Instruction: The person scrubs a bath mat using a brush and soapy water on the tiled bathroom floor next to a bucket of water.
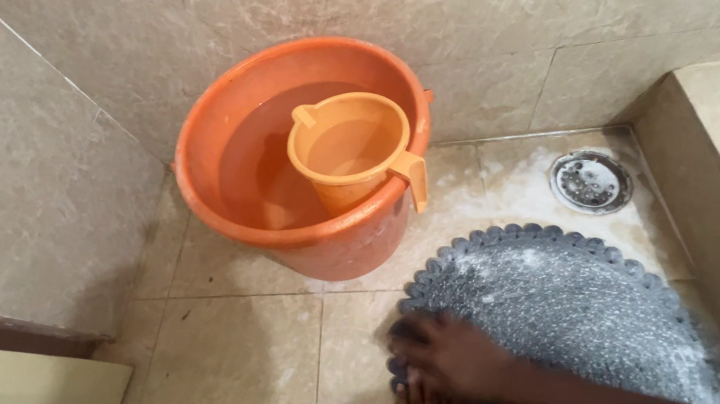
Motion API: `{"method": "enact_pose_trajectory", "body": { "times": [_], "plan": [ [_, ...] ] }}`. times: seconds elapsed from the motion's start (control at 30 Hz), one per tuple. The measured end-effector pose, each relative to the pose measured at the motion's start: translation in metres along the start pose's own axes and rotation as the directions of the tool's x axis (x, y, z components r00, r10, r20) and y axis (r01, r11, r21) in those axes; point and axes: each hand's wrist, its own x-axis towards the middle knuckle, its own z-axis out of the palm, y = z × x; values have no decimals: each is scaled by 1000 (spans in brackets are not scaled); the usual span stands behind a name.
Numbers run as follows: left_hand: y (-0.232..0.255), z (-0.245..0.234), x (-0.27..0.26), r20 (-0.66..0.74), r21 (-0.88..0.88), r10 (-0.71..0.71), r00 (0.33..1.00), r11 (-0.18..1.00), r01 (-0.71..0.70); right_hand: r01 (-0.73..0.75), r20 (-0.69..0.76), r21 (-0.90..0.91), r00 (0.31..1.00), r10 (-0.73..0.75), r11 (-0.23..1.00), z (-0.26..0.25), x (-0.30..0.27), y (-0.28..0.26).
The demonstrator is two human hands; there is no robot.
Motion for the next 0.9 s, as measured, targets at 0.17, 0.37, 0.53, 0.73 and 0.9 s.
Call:
{"method": "enact_pose_trajectory", "body": {
  "times": [0.17,0.37,0.53,0.73,0.9],
  "plan": [
    [7,10,17,361,-155,-276,891,924,349,159,-28,-112,986,-163,981,1,-2,-17],
    [-5,-36,28,58,-7,-39,998,999,39,-264,-65,136,960,274,955,-21,12,48],
    [-11,-37,28,57,9,-13,998,1000,13,-711,-148,-141,703,696,689,-38,-27,216],
    [-8,-32,16,60,19,-1,998,1000,0,-719,-532,-371,683,501,587,-15,-30,170],
    [-11,-3,-8,179,-73,91,980,994,-79,-275,-74,181,954,292,944,24,7,-5]
  ]
}}
